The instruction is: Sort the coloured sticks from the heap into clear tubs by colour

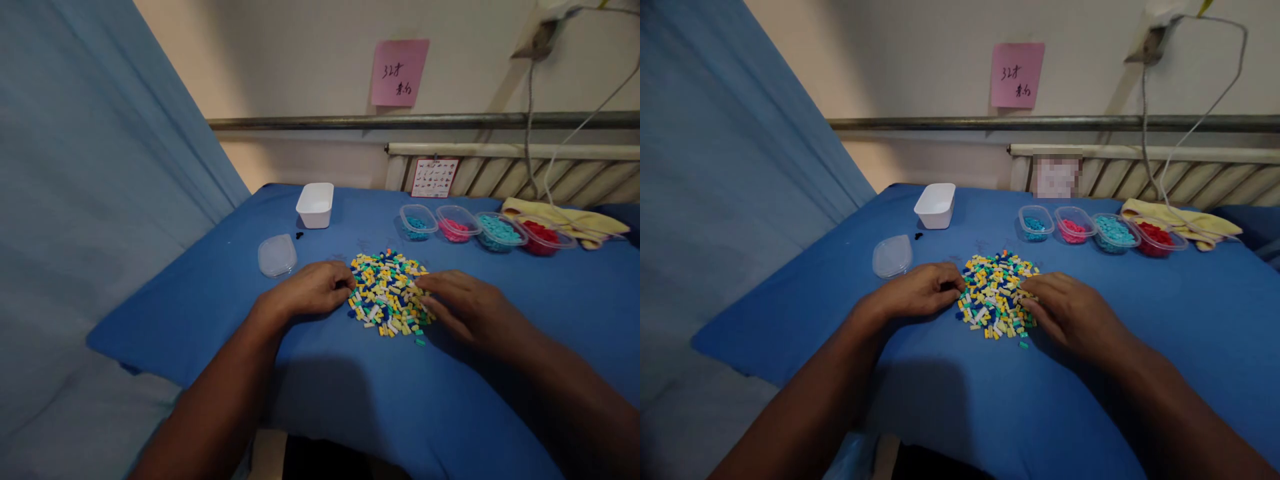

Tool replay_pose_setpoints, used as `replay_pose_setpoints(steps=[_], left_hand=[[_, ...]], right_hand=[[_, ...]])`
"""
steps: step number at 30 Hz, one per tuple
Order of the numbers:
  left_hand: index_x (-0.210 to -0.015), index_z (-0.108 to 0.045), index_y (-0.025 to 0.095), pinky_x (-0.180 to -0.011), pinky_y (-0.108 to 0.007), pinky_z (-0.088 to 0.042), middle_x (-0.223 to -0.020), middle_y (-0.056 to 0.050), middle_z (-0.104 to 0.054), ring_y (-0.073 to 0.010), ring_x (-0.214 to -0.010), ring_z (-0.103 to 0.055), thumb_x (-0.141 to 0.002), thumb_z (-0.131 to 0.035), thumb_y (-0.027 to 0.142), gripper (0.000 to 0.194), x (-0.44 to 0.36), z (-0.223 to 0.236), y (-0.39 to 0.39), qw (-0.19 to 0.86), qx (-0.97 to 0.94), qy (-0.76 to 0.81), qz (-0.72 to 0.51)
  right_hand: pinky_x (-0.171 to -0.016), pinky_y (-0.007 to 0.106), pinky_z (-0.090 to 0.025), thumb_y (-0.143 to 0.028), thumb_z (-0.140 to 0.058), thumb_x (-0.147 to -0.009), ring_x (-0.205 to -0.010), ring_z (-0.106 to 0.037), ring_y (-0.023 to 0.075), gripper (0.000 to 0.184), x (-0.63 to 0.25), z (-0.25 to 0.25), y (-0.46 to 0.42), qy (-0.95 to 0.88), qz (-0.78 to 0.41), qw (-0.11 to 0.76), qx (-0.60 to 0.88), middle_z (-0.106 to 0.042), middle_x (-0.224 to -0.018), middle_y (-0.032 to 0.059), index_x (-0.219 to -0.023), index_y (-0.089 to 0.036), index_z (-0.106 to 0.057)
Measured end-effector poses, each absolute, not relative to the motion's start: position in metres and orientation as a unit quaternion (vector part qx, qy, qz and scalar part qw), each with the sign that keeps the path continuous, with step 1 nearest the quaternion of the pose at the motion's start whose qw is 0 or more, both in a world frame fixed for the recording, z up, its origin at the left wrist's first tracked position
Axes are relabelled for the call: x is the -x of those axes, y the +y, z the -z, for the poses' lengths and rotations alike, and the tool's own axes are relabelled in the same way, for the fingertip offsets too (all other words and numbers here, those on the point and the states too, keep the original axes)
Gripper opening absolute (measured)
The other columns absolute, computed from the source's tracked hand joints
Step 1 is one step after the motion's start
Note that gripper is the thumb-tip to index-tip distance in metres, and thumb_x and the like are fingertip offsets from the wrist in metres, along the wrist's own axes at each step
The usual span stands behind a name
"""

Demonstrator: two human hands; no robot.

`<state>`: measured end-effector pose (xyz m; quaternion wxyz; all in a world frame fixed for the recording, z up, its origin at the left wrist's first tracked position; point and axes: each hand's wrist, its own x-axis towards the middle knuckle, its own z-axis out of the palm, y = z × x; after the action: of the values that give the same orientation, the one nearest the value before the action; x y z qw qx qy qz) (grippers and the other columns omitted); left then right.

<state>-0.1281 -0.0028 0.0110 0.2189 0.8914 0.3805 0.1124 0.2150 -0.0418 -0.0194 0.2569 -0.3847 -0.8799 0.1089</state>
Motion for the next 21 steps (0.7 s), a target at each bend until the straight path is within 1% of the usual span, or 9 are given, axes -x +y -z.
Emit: replay_pose_setpoints(steps=[1, 3, 6, 11, 15, 18, 21], left_hand=[[-0.108, -0.076, 0.022, -0.081, -0.03, -0.052, -0.106, -0.004, -0.074, -0.0208, -0.095, -0.068, -0.095, -0.061, 0.018, 0.02, 0.127, -0.011, -0.003, 0.219, -0.893, 0.378, -0.109], [-0.11, -0.076, 0.022, -0.08, -0.03, -0.052, -0.106, -0.004, -0.074, -0.0207, -0.093, -0.068, -0.095, -0.061, 0.019, 0.022, 0.125, -0.011, -0.004, 0.215, -0.895, 0.377, -0.106], [-0.106, -0.075, 0.022, -0.08, -0.03, -0.051, -0.104, -0.004, -0.072, -0.0203, -0.093, -0.066, -0.094, -0.061, 0.017, 0.02, 0.126, -0.009, -0.004, 0.207, -0.896, 0.379, -0.105], [-0.097, -0.072, 0.021, -0.081, -0.03, -0.05, -0.102, -0.003, -0.068, -0.0198, -0.092, -0.063, -0.091, -0.063, 0.016, 0.012, 0.128, -0.009, -0.002, 0.21, -0.895, 0.381, -0.1], [-0.094, -0.072, 0.02, -0.08, -0.029, -0.049, -0.101, -0.004, -0.068, -0.0196, -0.092, -0.063, -0.09, -0.063, 0.017, 0.01, 0.126, -0.013, -0.004, 0.232, -0.893, 0.376, -0.091], [-0.099, -0.073, 0.02, -0.077, -0.029, -0.048, -0.1, -0.003, -0.069, -0.0194, -0.089, -0.063, -0.095, -0.062, 0.022, 0.011, 0.123, -0.016, -0.006, 0.231, -0.889, 0.383, -0.097], [-0.106, -0.073, 0.021, -0.078, -0.03, -0.049, -0.103, -0.003, -0.069, -0.0194, -0.091, -0.064, -0.095, -0.068, 0.027, 0.014, 0.12, -0.017, -0.008, 0.231, -0.896, 0.369, -0.089]], right_hand=[[-0.097, 0.049, -0.063, -0.041, -0.053, -0.109, -0.111, -0.077, 0.0323, 0.038, -0.224, 0.02, -0.038, -0.874, -0.105, 0.249, 0.404, -0.081, -0.124, 0.0117, -0.134, -0.026, -0.077], [-0.084, 0.042, -0.063, -0.041, -0.053, -0.107, -0.096, -0.078, 0.029, 0.035, -0.237, 0.021, -0.031, -0.871, -0.105, 0.227, 0.424, -0.082, -0.112, 0.0102, -0.124, -0.026, -0.08], [-0.076, 0.037, -0.059, -0.04, -0.055, -0.106, -0.085, -0.077, 0.0248, 0.03, -0.246, 0.024, -0.028, -0.876, -0.117, 0.204, 0.421, -0.082, -0.103, 0.0072, -0.112, -0.026, -0.081], [-0.073, 0.033, -0.055, -0.037, -0.057, -0.106, -0.083, -0.075, 0.0216, 0.024, -0.24, 0.017, -0.035, -0.879, -0.171, 0.18, 0.407, -0.08, -0.099, 0.005, -0.108, -0.026, -0.078], [-0.077, 0.032, -0.054, -0.033, -0.056, -0.107, -0.086, -0.073, 0.021, 0.022, -0.23, 0.005, -0.044, -0.893, -0.232, 0.139, 0.36, -0.079, -0.1, 0.0049, -0.108, -0.026, -0.077], [-0.082, 0.034, -0.055, -0.032, -0.055, -0.107, -0.092, -0.073, 0.0228, 0.023, -0.222, 0.005, -0.047, -0.906, -0.236, 0.112, 0.334, -0.079, -0.103, 0.0063, -0.112, -0.025, -0.076], [-0.084, 0.035, -0.055, -0.032, -0.052, -0.11, -0.094, -0.073, 0.0228, 0.025, -0.213, 0.013, -0.046, -0.909, -0.225, 0.111, 0.334, -0.078, -0.105, 0.0062, -0.113, -0.025, -0.076]])
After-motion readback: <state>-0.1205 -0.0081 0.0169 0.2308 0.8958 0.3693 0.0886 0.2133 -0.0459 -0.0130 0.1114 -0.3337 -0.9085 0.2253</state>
